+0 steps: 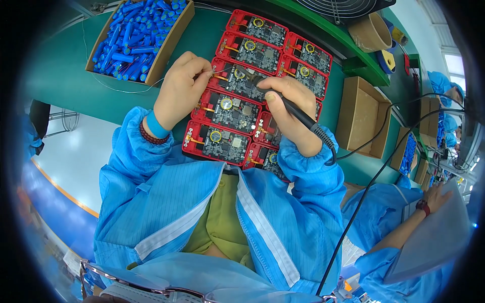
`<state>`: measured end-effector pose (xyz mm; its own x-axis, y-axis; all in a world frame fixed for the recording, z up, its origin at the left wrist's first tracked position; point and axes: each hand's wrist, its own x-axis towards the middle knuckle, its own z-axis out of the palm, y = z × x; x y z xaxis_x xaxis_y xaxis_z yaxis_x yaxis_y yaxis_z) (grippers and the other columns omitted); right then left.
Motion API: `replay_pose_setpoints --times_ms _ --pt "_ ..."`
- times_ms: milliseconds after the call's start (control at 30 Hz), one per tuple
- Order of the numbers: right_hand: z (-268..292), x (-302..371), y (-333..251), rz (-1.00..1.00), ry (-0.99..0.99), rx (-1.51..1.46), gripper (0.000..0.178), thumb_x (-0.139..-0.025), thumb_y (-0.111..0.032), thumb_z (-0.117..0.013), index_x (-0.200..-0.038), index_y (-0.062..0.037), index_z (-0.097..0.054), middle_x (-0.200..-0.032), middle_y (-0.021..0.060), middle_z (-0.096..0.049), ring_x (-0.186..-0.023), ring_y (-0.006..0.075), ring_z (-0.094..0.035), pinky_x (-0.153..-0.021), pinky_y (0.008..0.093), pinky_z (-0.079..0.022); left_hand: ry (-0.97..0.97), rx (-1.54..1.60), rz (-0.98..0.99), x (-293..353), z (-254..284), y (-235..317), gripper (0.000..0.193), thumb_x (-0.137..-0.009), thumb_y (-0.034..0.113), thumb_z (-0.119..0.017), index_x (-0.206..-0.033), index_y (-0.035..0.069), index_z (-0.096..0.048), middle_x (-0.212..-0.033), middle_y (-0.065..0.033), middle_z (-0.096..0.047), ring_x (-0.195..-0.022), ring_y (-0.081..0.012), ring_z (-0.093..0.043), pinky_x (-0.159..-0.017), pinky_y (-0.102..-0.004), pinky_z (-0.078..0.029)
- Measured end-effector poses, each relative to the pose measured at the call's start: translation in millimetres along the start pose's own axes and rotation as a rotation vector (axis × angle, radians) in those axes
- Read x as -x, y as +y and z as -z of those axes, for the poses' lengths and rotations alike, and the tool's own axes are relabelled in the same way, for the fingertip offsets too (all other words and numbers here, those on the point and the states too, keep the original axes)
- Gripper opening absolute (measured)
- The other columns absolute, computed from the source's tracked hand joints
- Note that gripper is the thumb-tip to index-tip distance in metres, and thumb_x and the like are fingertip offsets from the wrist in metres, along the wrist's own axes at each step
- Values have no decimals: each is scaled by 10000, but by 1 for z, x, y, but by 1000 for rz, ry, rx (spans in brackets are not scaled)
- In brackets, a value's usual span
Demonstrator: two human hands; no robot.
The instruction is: The person places a tray of circuit boards onto the workbench, applies solder using a soldering iron and solder wire, and attaches batteries from a container to each circuit board by soldering their wires.
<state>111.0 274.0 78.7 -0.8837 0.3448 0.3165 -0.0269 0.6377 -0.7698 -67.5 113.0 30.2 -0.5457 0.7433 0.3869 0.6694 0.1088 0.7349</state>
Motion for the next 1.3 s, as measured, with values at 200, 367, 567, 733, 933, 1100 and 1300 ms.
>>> replay_pose_setpoints --times_ms 200,367,567,733,933,1100,1300 --pt "0 -2 2 74 -9 3 194 -864 -160 -584 -950 3 -647 -837 140 -649 -746 256 -627 -681 341 -487 14 -35 -31 -1 -1 -1 39 -818 25 -617 -847 2 -608 -806 -121 -534 -729 -286 -550 -645 -355 -448" --pt "-2 1 0 69 13 -20 198 -872 -167 -580 -945 6 -643 -810 135 -635 -720 247 -616 -660 339 -476 7 -37 -29 0 0 1 43 -820 33 -618 -852 5 -610 -806 -126 -538 -739 -296 -554 -650 -366 -451" --pt "-1 0 -1 44 -36 -11 193 -873 -164 -580 -937 7 -641 -805 134 -633 -719 248 -617 -659 337 -475 9 -38 -47 1 -2 -2 47 -821 35 -616 -857 4 -614 -807 -129 -537 -744 -303 -551 -658 -371 -453" --pt "2 1 -1 63 -15 -7 199 -878 -168 -574 -947 6 -640 -811 130 -633 -702 236 -610 -646 329 -472 19 -57 -74 -3 -4 0 50 -820 33 -613 -859 3 -615 -810 -131 -539 -750 -307 -555 -660 -373 -455" --pt "20 -4 -12 -12 120 -103 234 -911 -186 -539 -990 11 -640 -845 78 -627 -650 100 -563 -591 235 -448 76 -68 -17 -16 -2 7 44 -834 45 -600 -859 9 -608 -812 -141 -538 -738 -322 -558 -652 -385 -459" --pt "23 -25 -4 -10 185 -133 221 -924 -170 -540 -1005 6 -645 -839 62 -623 -654 73 -555 -585 208 -441 136 -84 -38 -46 -10 13 57 -835 70 -593 -871 27 -601 -833 -158 -546 -763 -370 -564 -671 -420 -474" --pt "13 -35 18 -20 153 -118 184 -921 -157 -564 -973 -3 -649 -750 48 -599 -618 84 -520 -559 236 -402 135 -82 -52 -52 -27 -12 59 -820 38 -602 -869 5 -604 -851 -160 -545 -770 -351 -567 -681 -399 -472"
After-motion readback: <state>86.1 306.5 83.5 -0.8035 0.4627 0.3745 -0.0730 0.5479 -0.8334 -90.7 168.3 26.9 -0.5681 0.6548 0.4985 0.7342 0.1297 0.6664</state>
